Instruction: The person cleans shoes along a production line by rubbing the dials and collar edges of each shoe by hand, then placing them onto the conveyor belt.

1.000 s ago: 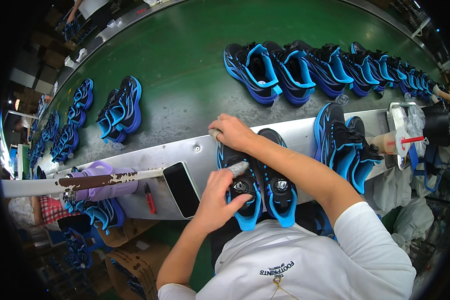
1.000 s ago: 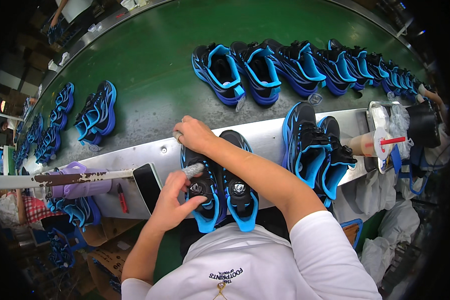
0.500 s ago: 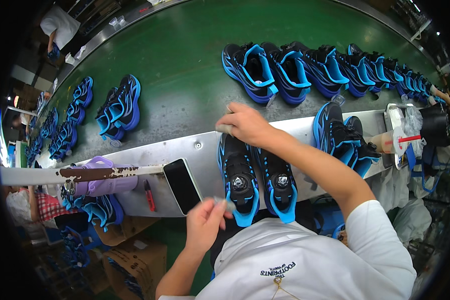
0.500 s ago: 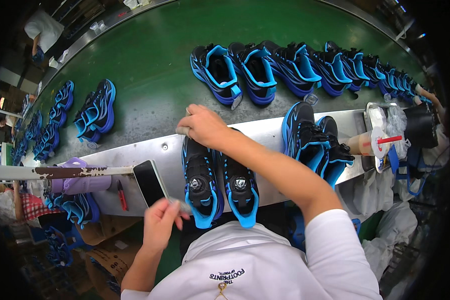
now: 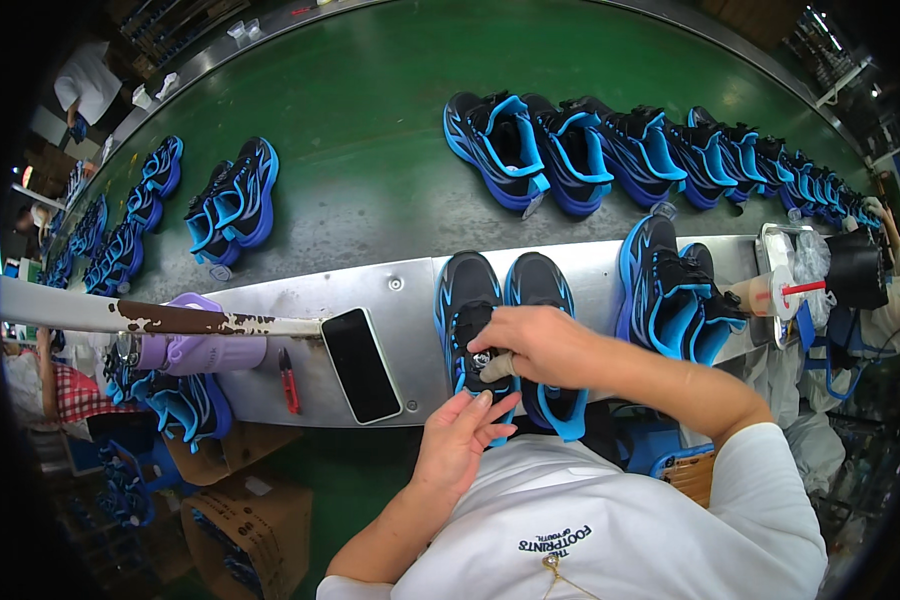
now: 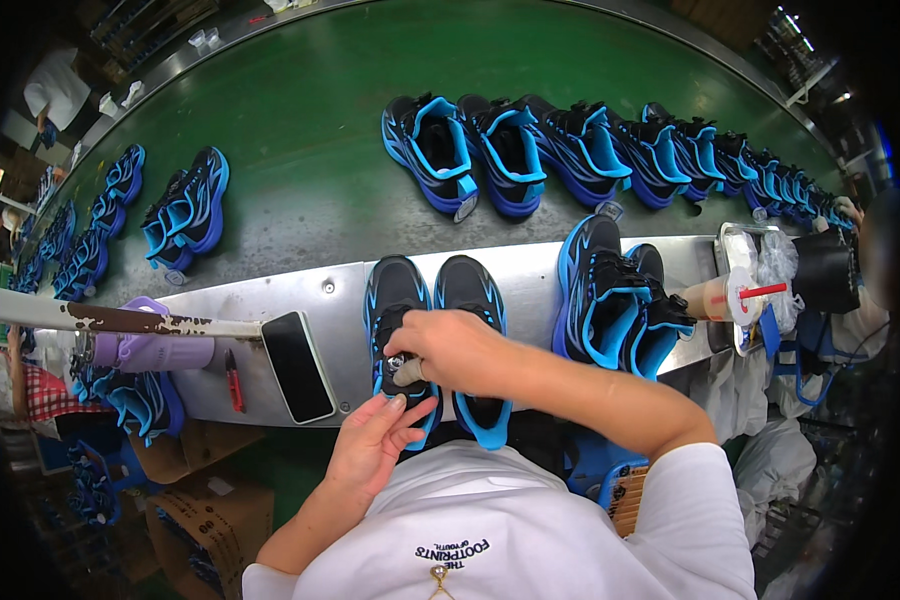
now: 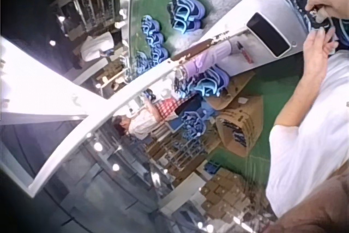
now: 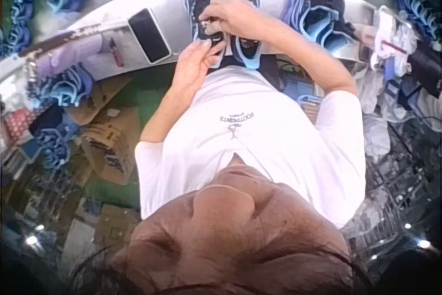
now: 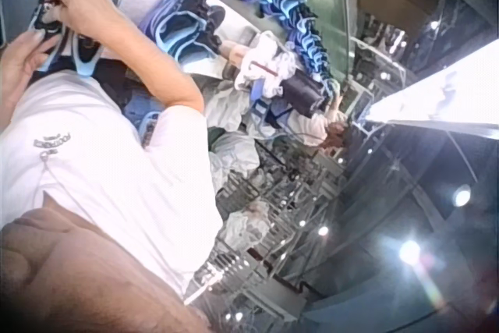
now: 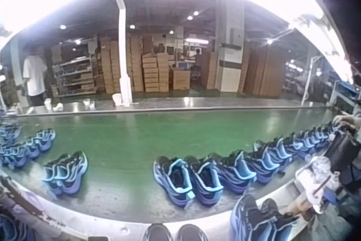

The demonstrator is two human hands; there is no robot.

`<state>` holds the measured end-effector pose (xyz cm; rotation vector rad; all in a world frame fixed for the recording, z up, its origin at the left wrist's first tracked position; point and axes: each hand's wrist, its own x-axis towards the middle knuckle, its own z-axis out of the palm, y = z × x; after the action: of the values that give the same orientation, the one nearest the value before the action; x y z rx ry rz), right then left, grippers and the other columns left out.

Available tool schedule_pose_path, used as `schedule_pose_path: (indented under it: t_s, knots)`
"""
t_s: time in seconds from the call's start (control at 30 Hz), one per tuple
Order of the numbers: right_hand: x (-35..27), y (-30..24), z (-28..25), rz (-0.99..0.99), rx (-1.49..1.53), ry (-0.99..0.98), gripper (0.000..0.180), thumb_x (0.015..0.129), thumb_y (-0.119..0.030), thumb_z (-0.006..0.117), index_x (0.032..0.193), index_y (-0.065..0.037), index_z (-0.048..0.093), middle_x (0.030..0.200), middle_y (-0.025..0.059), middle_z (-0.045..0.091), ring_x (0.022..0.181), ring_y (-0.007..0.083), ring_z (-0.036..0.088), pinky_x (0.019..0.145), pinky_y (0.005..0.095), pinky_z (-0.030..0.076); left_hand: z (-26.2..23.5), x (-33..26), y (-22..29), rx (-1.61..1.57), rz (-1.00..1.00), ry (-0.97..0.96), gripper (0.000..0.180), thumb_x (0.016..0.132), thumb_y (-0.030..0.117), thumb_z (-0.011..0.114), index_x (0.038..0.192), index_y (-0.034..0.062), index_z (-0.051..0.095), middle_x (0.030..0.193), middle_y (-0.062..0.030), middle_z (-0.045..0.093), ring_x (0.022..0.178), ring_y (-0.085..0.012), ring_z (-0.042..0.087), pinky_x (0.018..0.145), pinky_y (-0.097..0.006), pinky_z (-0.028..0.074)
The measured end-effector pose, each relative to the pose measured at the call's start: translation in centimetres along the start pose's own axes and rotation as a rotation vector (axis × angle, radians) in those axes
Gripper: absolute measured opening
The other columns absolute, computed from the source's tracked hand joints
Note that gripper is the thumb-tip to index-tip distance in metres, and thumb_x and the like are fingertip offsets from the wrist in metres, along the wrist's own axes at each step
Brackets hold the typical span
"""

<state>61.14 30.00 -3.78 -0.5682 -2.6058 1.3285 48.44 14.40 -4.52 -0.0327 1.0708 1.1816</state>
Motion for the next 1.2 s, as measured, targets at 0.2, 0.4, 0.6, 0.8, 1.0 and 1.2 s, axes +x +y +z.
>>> schedule_pose_path:
  t_s: [0.2,0.4,0.6,0.8,1.0,1.2]
  knots:
    - [0.7,0.6,-0.7,0.010,0.039,-0.119,0.031,0.076,-0.012,0.069,0.106,-0.007,0.068,0.091,0.0130,0.056,0.083,0.0312,0.060,0.072,0.0398,0.048,0.3,0.6,0.0,0.054,-0.026,-0.043,0.023,0.097,0.014,0.053,0.113,-0.0035,0.055,0.110,-0.0091,0.059,0.113,-0.0270,0.059,0.079,-0.032,0.057]
    - [-0.9,0.2,0.1,0.122,-0.020,0.027,0.032,0.074,-0.011,0.070,0.106,-0.007,0.068,0.088,0.0112,0.057,0.081,0.0284,0.061,0.072,0.0372,0.049,0.9,0.3,-0.5,0.045,-0.021,-0.026,0.023,0.097,0.014,0.054,0.111,-0.0034,0.055,0.107,-0.0075,0.059,0.113,-0.0252,0.059,0.079,-0.032,0.057]
    - [-0.8,0.7,0.6,0.007,0.029,0.056,0.028,0.076,-0.015,0.072,0.102,-0.009,0.069,0.085,0.0090,0.056,0.074,0.0284,0.061,0.068,0.0376,0.050,1.0,0.8,-1.1,0.031,0.001,-0.022,0.023,0.097,0.013,0.053,0.114,-0.0029,0.055,0.111,-0.0091,0.060,0.113,-0.0250,0.059,0.079,-0.032,0.057]
    - [-1.6,0.6,0.5,0.098,0.029,0.095,0.027,0.076,-0.017,0.073,0.101,-0.008,0.069,0.088,0.0102,0.053,0.079,0.0269,0.059,0.070,0.0351,0.049,1.2,0.6,-1.2,-0.003,-0.008,-0.035,0.025,0.097,0.012,0.054,0.116,-0.0031,0.054,0.114,-0.0101,0.060,0.113,-0.0247,0.059,0.079,-0.031,0.057]
    - [-1.8,-0.2,2.9,0.119,-0.088,0.195,0.025,0.077,-0.017,0.072,0.100,-0.009,0.070,0.092,0.0090,0.052,0.078,0.0269,0.060,0.071,0.0354,0.049,1.6,0.8,-1.9,0.012,0.010,0.000,0.031,0.096,0.013,0.054,0.123,-0.0032,0.051,0.119,-0.0116,0.060,0.114,-0.0254,0.059,0.078,-0.027,0.057]
    - [-2.4,3.9,-1.6,0.204,0.003,0.346,0.040,0.078,-0.028,0.074,0.111,-0.006,0.065,0.096,0.0138,0.059,0.082,0.0292,0.061,0.075,0.0376,0.049,1.5,-1.1,0.1,0.124,-0.129,-0.063,0.034,0.100,0.020,0.046,0.120,-0.0072,0.050,0.115,-0.0221,0.060,0.104,-0.0362,0.063,0.074,-0.037,0.058]
